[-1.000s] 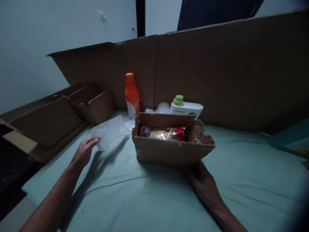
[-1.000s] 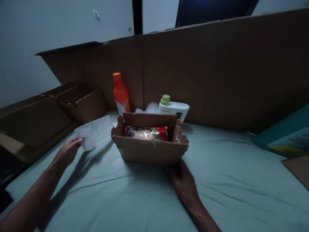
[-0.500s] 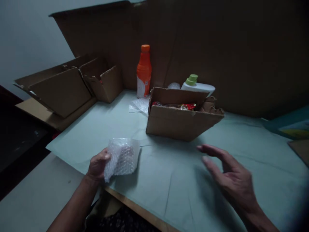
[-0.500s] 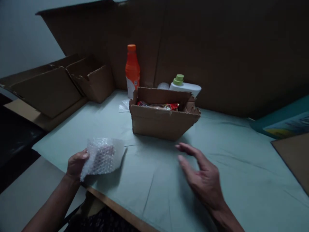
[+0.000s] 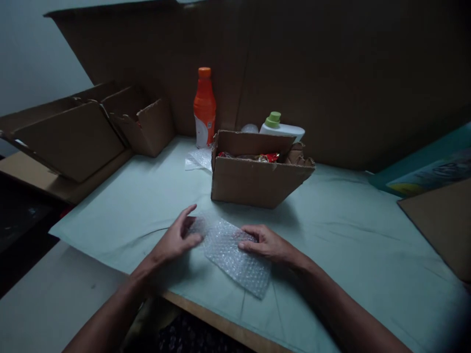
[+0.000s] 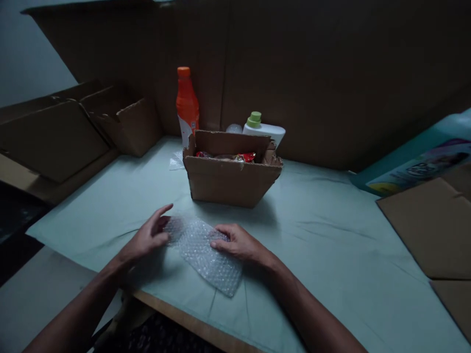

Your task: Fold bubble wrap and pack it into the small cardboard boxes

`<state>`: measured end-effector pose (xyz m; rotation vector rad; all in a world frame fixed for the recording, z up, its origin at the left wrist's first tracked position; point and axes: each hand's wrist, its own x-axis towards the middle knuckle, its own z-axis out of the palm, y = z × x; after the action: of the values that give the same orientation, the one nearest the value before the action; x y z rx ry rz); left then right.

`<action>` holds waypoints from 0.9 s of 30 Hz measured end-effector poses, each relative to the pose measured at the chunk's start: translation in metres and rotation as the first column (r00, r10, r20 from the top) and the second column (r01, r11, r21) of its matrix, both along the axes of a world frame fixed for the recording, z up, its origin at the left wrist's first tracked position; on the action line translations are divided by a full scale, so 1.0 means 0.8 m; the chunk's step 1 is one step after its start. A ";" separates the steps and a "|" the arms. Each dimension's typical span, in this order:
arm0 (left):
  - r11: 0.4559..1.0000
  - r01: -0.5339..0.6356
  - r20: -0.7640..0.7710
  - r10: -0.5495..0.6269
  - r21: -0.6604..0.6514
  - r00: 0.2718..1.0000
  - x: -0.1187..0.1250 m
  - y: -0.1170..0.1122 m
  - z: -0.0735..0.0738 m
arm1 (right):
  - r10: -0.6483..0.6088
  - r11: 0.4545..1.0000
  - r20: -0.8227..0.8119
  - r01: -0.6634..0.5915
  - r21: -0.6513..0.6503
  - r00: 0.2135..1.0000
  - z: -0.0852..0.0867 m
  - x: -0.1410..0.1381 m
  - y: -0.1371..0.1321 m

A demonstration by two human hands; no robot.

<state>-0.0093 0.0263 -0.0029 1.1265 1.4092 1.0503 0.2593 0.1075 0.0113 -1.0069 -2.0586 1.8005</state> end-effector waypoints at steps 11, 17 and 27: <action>0.964 0.111 -0.585 0.052 0.240 0.809 0.007 0.039 -0.026 | -0.269 0.921 0.166 0.203 0.332 0.949 -0.003 0.064 -0.007; 0.935 -0.014 -0.488 0.198 0.355 0.850 0.018 0.112 -0.001 | -0.693 0.570 -0.137 0.655 0.495 0.707 0.008 0.102 0.041; 0.942 0.094 -0.499 0.085 0.323 0.863 0.075 0.193 -0.003 | -0.778 0.484 -0.130 0.718 0.500 0.615 -0.019 0.073 0.111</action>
<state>0.0509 0.1805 -0.0050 1.7577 1.6653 1.0615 0.3178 0.1965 -0.0037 -1.5220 -1.5608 0.6904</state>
